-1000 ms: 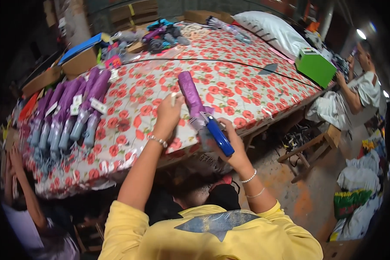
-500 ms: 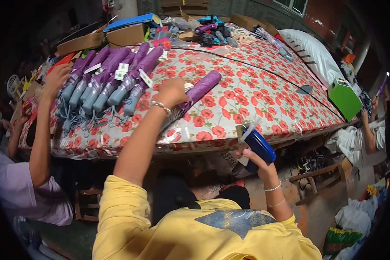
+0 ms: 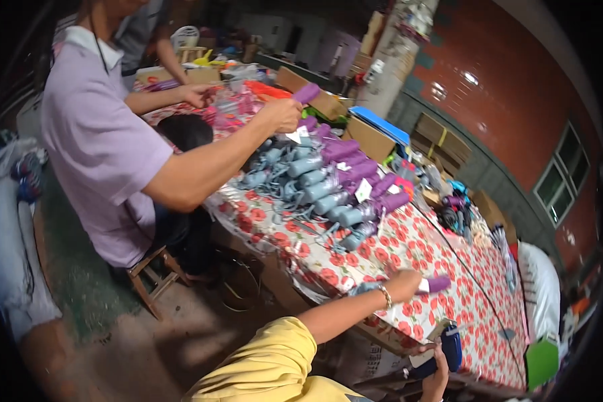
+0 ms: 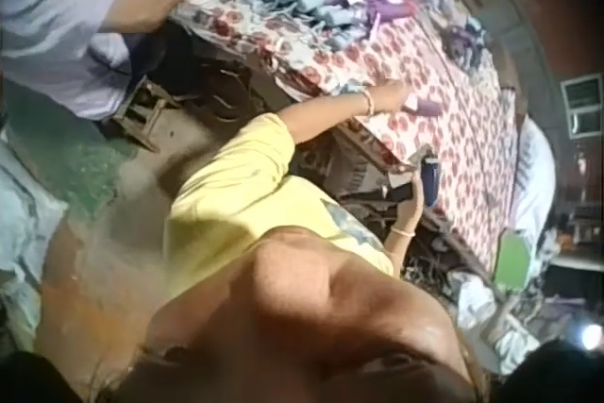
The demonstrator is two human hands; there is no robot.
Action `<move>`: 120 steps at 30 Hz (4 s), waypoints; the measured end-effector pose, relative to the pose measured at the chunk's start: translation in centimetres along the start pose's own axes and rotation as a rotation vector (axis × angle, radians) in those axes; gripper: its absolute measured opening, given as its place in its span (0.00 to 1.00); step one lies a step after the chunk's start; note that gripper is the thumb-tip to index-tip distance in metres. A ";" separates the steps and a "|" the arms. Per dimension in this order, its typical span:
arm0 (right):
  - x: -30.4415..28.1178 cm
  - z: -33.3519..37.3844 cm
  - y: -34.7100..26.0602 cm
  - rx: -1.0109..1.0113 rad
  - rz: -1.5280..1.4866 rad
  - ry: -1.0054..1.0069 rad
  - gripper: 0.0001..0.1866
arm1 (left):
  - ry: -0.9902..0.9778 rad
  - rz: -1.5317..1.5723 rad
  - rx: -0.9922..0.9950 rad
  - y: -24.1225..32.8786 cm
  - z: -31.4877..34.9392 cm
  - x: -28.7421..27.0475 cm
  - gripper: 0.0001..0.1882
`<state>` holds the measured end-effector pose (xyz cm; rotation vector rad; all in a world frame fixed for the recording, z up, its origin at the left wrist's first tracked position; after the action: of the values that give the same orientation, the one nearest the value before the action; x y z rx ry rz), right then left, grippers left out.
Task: Applying plastic tags to purple umbrellas using a handheld tagging gun.
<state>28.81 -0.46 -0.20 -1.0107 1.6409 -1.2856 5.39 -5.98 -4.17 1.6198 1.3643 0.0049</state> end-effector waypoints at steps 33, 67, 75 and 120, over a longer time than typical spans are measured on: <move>1.1 -2.5 7.2 0.158 -0.325 0.064 0.08 | -0.049 0.194 0.070 3.4 2.6 -2.1 0.10; 2.6 -2.9 9.0 0.066 -0.459 0.013 0.12 | -0.125 0.063 0.305 3.2 4.6 -2.3 0.10; -2.9 7.3 7.4 0.033 -0.468 0.020 0.33 | -0.159 0.118 0.146 2.2 2.8 -2.8 0.08; -5.2 14.6 9.9 0.066 -0.066 0.080 0.30 | -0.332 -0.233 -0.184 0.4 4.3 -7.6 0.31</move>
<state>43.06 0.99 -11.63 -0.9920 1.6254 -1.4309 5.28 -14.40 -1.98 1.2384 1.2448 -0.2594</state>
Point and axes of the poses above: each hand's wrist, its own z-axis away from the middle knuckle, its own x-axis out of the palm, y = z × x, the point moved 1 cm from there along -z, towards the middle knuckle, and after that the axes turned 12 degrees about z, right-handed, at the moved point
